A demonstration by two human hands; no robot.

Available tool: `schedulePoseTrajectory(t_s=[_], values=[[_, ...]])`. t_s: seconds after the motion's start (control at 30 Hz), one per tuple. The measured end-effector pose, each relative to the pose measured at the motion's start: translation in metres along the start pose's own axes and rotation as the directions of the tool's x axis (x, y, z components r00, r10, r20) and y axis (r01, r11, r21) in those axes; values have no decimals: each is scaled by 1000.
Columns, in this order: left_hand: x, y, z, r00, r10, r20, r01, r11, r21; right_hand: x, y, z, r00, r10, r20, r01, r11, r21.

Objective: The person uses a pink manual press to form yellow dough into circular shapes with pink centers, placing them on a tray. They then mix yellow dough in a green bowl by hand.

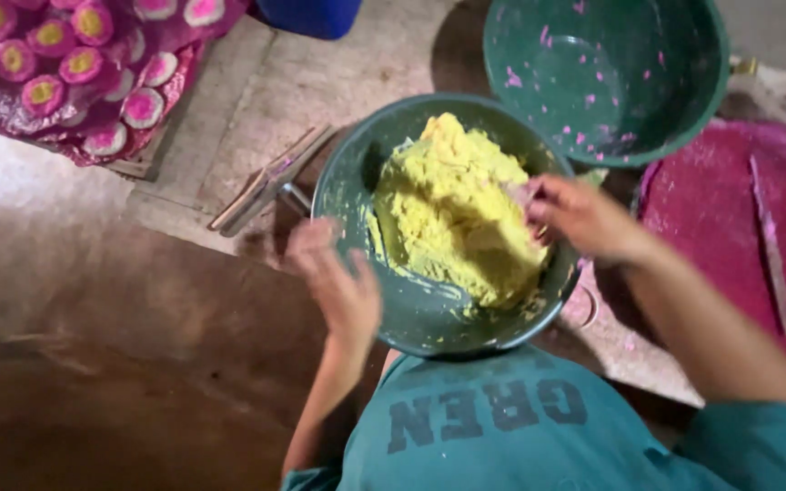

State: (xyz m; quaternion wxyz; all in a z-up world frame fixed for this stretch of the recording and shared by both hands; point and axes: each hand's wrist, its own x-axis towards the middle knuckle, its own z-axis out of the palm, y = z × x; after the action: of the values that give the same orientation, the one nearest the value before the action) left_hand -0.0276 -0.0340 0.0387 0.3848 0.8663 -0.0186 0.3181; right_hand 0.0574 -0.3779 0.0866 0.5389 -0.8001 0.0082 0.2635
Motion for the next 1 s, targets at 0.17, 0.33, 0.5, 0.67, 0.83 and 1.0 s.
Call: schedulePoseTrajectory(t_s=[0.17,0.33,0.5,0.67,0.83,1.0], values=[[-38,59,71,480,-65,875,876,93,-473,-8,34,83,988,-121,94,49,833,551],[-47,42,80,449,-113,886,892,9,-451,-11,10,85,936,-342,81,339,939,59],[-42,41,53,310,-117,943,951,34,-309,-21,-19,82,640,-765,68,328,192,-925],[-37,41,32,266,-57,962,960,107,-259,-4,-29,98,384,-715,584,596,-291,-748],[-44,43,0,275,-130,953,957,127,-259,25,-22,86,203,-614,763,708,-447,-547],[-45,39,-58,277,-103,955,959,87,-269,54,-32,65,135,-640,756,634,-530,-562]])
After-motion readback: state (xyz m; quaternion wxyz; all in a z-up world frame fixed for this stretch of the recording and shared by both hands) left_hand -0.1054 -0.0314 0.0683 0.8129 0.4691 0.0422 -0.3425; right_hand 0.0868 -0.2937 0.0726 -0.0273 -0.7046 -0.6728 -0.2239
